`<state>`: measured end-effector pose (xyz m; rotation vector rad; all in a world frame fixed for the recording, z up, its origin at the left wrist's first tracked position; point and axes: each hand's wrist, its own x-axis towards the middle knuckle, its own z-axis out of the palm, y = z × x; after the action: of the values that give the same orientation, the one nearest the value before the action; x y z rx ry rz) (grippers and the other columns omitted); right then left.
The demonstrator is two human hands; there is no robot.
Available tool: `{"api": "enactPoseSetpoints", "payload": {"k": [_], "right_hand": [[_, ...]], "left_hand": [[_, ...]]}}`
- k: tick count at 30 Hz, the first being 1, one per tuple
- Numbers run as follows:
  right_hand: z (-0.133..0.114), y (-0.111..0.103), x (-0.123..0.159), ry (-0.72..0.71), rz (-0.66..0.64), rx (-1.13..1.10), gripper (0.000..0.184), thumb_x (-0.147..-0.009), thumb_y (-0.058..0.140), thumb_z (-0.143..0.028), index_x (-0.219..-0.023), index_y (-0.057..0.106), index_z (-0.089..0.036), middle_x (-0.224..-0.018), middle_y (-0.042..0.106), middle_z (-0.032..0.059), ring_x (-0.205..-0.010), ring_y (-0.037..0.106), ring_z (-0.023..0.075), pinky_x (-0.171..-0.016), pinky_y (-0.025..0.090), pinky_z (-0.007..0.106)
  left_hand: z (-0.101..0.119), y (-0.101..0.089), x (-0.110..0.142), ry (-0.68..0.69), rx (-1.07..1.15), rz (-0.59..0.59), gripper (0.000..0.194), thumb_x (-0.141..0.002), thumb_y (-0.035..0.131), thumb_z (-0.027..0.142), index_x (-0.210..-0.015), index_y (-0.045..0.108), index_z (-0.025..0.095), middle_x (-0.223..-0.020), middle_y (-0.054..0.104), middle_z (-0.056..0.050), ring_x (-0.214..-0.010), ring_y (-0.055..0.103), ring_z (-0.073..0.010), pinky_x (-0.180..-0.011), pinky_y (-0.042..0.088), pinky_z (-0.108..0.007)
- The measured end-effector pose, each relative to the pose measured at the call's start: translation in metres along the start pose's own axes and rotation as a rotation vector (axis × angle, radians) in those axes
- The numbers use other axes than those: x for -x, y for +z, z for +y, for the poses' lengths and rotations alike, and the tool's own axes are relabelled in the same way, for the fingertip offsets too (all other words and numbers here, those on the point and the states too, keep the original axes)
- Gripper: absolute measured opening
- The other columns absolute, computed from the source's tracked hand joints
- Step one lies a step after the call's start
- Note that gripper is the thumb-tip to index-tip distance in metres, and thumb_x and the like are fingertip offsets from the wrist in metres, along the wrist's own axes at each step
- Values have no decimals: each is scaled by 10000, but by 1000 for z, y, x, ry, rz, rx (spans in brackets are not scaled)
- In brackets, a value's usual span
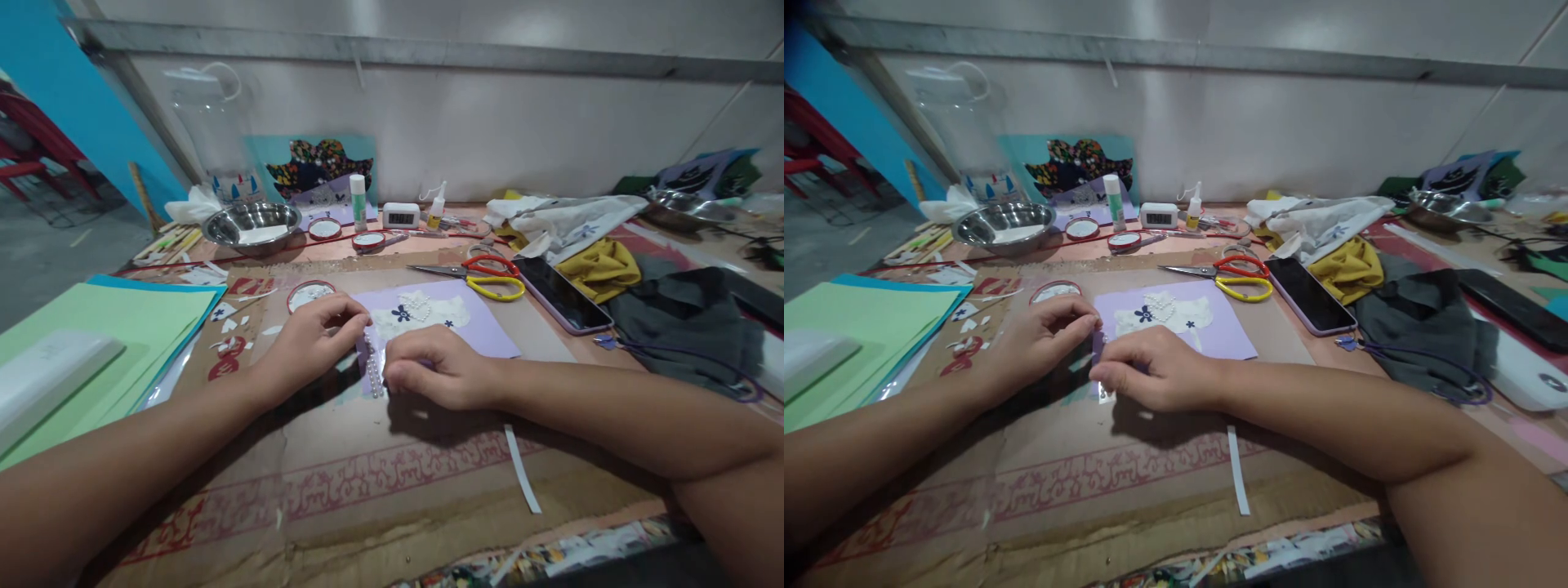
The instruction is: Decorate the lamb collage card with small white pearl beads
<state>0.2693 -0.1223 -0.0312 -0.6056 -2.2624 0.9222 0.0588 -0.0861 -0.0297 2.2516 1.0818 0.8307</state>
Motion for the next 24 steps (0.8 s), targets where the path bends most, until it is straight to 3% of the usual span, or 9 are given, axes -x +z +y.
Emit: {"api": "enactPoseSetpoints", "payload": {"k": [3, 7, 15, 19, 24], "right_hand": [[3, -1, -2, 46, 138, 216, 322, -1015, 404, -329, -848, 621, -160, -771, 659, 36, -718, 583, 142, -705, 435, 263], [9, -4, -7, 138, 43, 466, 318, -1023, 373, -313, -984, 642, -147, -907, 701, 90, -857, 614, 205, -815, 429, 337], [19, -13, -15, 338, 85, 445, 250, -1008, 413, -297, -1078, 614, -164, -953, 707, 60, -840, 619, 177, -733, 416, 280], [21, -12, -11, 246, 125, 419, 232, -1000, 418, -288, -1042, 613, -171, -962, 697, 61, -857, 624, 180, -762, 447, 294], [22, -8, -6, -69, 188, 443, 236, -1008, 406, -279, -977, 617, -178, -945, 707, 64, -909, 626, 193, -983, 434, 380]], "left_hand": [[2, -1, 0, -31, 7, 3, 240, -901, 509, 353, -793, 643, 186, -807, 676, -16, -759, 596, -167, -736, 477, -280], [4, -2, 0, -83, -20, 37, 242, -899, 513, 352, -781, 649, 190, -828, 683, -15, -775, 605, -166, -757, 482, -273], [1, 0, -1, -109, -6, -29, 253, -901, 504, 336, -829, 689, 179, -778, 711, -9, -726, 633, -163, -682, 492, -253], [-4, 1, -1, -127, -27, -71, 259, -897, 503, 336, -860, 713, 188, -800, 729, -11, -747, 652, -175, -658, 478, -255], [-5, 0, -2, -108, -56, -93, 253, -892, 515, 346, -827, 706, 194, -782, 727, -2, -733, 647, -171, -674, 472, -258]]}}
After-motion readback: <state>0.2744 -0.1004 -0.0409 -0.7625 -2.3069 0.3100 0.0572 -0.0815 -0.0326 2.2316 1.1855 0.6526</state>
